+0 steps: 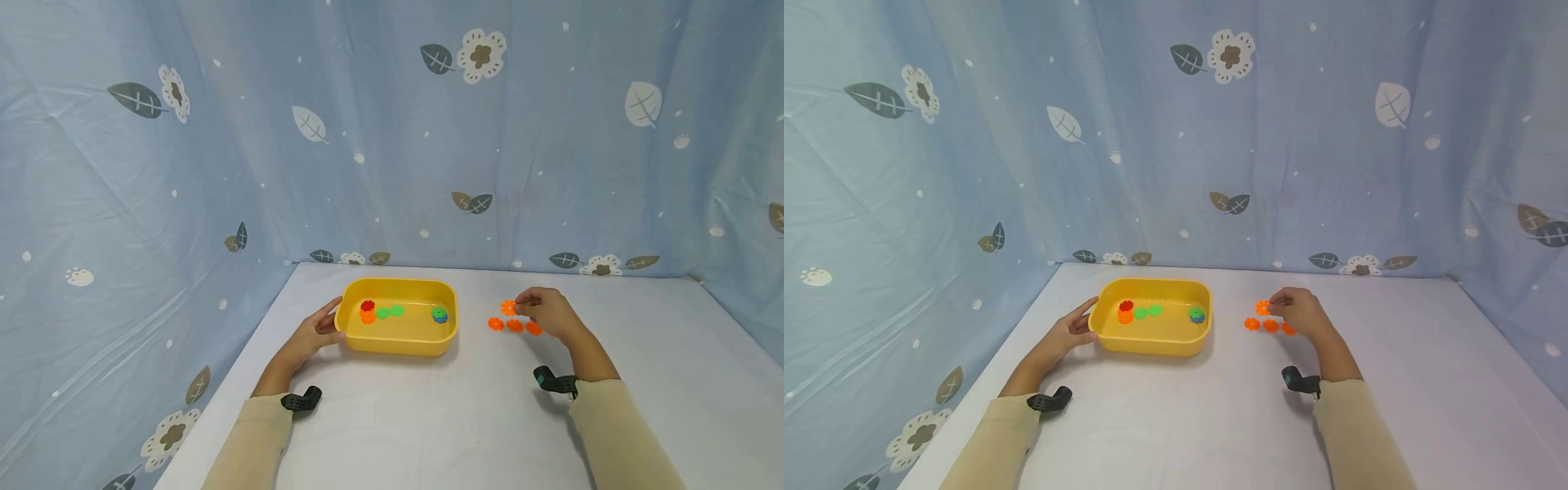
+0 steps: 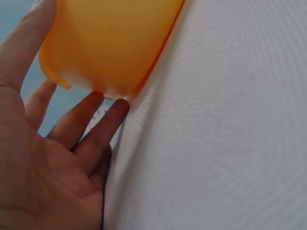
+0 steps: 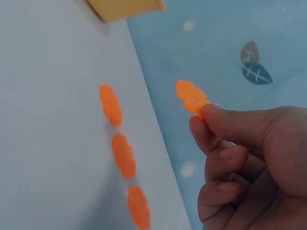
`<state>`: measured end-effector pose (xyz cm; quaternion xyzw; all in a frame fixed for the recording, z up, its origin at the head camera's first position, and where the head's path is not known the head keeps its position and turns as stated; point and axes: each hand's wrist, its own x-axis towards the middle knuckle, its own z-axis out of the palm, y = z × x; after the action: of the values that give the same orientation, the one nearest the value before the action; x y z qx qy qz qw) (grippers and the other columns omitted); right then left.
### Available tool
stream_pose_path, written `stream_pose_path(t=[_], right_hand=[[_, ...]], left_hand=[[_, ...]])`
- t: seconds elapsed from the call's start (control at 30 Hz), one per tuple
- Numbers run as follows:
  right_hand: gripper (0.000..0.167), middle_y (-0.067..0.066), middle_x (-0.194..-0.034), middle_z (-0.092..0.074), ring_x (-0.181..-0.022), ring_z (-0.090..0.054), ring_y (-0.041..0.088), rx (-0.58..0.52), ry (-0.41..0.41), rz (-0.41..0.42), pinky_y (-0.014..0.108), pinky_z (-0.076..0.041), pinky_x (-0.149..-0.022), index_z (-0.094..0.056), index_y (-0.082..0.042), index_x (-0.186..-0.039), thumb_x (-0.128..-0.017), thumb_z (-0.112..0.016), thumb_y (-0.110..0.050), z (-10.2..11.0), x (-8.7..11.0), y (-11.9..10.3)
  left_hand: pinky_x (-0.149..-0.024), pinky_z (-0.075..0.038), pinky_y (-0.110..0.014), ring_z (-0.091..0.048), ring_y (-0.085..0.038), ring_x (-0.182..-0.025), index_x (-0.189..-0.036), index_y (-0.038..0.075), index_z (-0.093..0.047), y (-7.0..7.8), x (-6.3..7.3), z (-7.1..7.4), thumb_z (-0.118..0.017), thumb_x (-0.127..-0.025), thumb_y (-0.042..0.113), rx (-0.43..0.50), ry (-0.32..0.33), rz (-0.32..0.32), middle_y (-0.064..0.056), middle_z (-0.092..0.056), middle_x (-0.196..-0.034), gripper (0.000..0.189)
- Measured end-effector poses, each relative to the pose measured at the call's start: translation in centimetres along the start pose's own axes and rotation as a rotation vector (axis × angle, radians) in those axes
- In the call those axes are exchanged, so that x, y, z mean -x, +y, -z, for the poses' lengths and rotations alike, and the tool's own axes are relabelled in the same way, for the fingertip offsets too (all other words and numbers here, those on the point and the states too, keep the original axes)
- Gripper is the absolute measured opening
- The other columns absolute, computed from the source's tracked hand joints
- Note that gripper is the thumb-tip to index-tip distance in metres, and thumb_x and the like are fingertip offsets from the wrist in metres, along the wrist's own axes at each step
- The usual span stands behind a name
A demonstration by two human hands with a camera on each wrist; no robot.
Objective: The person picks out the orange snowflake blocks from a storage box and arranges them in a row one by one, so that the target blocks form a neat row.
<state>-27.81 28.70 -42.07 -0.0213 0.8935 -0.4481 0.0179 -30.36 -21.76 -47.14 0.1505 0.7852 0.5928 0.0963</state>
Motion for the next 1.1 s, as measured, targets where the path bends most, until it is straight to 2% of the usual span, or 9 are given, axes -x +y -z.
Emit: stream_pose_path(t=[0.23, 0.37, 0.47, 0.57, 0.73, 0.87, 0.9, 0.97, 1.1], right_hand=[[0.028, 0.017, -0.105, -0.065, -0.091, -0.059, 0.034, 0.026, 0.027, -0.017, 0.037, -0.052, -0.072, -0.060, 0.004, -0.115, -0.095, -0.064, -0.016, 1.3, 0.7, 1.5], [0.029, 0.018, -0.107, -0.063, -0.092, -0.058, 0.034, 0.044, 0.037, -0.036, 0.037, -0.053, -0.072, -0.059, 0.004, -0.116, -0.096, -0.063, -0.017, 2.0, 1.0, 2.1], [0.030, 0.018, -0.108, -0.063, -0.094, -0.058, 0.034, 0.057, 0.047, -0.045, 0.037, -0.053, -0.073, -0.059, 0.004, -0.117, -0.096, -0.063, -0.018, 2.4, 1.2, 2.5], [0.031, 0.018, -0.107, -0.062, -0.092, -0.058, 0.033, 0.054, 0.057, -0.046, 0.036, -0.053, -0.072, -0.059, 0.004, -0.117, -0.095, -0.063, -0.018, 2.9, 1.5, 3.1], [0.032, 0.018, -0.106, -0.064, -0.089, -0.058, 0.031, 0.061, 0.068, -0.060, 0.034, -0.052, -0.068, -0.059, 0.004, -0.117, -0.096, -0.063, -0.018, 3.7, 1.9, 4.1], [0.032, 0.020, -0.108, -0.064, -0.094, -0.059, 0.032, 0.086, 0.076, -0.073, 0.034, -0.052, -0.070, -0.059, 0.006, -0.118, -0.096, -0.062, -0.017, 4.4, 2.3, 4.8], [0.032, 0.020, -0.108, -0.064, -0.094, -0.059, 0.033, 0.089, 0.077, -0.072, 0.034, -0.052, -0.069, -0.059, 0.006, -0.117, -0.096, -0.062, -0.017, 4.5, 2.5, 5.0], [0.032, 0.021, -0.107, -0.063, -0.093, -0.059, 0.033, 0.099, 0.082, -0.076, 0.034, -0.052, -0.069, -0.058, 0.006, -0.117, -0.096, -0.062, -0.017, 4.9, 2.7, 5.2], [0.032, 0.019, -0.104, -0.065, -0.087, -0.057, 0.030, 0.101, 0.085, -0.088, 0.034, -0.051, -0.067, -0.058, 0.007, -0.118, -0.096, -0.060, -0.016, 5.6, 2.9, 5.9]], left_hand=[[-0.111, -0.026, -0.051, -0.041, -0.033, -0.135, -0.156, 0.026, -0.025, 0.2, -0.1, 0.2, -0.071, -0.089, 0.011, 0.014, -0.029, 0.022, -0.016, -0.038, -0.150, 0.083], [-0.111, -0.026, -0.053, -0.040, -0.035, -0.135, -0.156, 0.019, -0.024, 1.6, 0.5, 0.1, -0.070, -0.090, 0.009, 0.012, -0.044, 0.029, -0.019, -0.037, -0.150, 0.082], [-0.111, -0.026, -0.053, -0.040, -0.035, -0.135, -0.156, 0.018, -0.024, 2.8, 1.1, -0.2, -0.070, -0.090, 0.009, 0.006, -0.045, 0.034, -0.020, -0.037, -0.150, 0.080], [-0.112, -0.025, -0.054, -0.040, -0.035, -0.135, -0.156, 0.018, -0.025, 3.4, 1.4, -0.4, -0.070, -0.090, 0.010, 0.003, -0.041, 0.033, -0.020, -0.037, -0.150, 0.080], [-0.111, -0.025, -0.053, -0.041, -0.034, -0.135, -0.156, 0.019, -0.025, 3.1, 1.3, -0.5, -0.071, -0.089, 0.010, 0.003, -0.032, 0.038, -0.019, -0.038, -0.150, 0.082], [-0.112, -0.024, -0.053, -0.041, -0.031, -0.135, -0.155, 0.025, -0.027, 1.5, 0.6, -0.3, -0.072, -0.089, 0.012, 0.008, -0.021, 0.037, -0.015, -0.039, -0.150, 0.081], [-0.112, -0.024, -0.053, -0.041, -0.031, -0.135, -0.155, 0.025, -0.027, 1.5, 0.6, -0.2, -0.072, -0.089, 0.012, 0.009, -0.021, 0.037, -0.015, -0.039, -0.150, 0.081], [-0.112, -0.025, -0.052, -0.041, -0.031, -0.135, -0.155, 0.025, -0.027, 1.7, 0.7, -0.3, -0.072, -0.089, 0.013, 0.010, -0.022, 0.035, -0.015, -0.039, -0.150, 0.081], [-0.111, -0.028, -0.051, -0.042, -0.034, -0.134, -0.156, 0.018, -0.024, 3.3, 1.4, -0.4, -0.071, -0.090, 0.009, 0.010, -0.033, 0.040, -0.019, -0.037, -0.150, 0.082]])
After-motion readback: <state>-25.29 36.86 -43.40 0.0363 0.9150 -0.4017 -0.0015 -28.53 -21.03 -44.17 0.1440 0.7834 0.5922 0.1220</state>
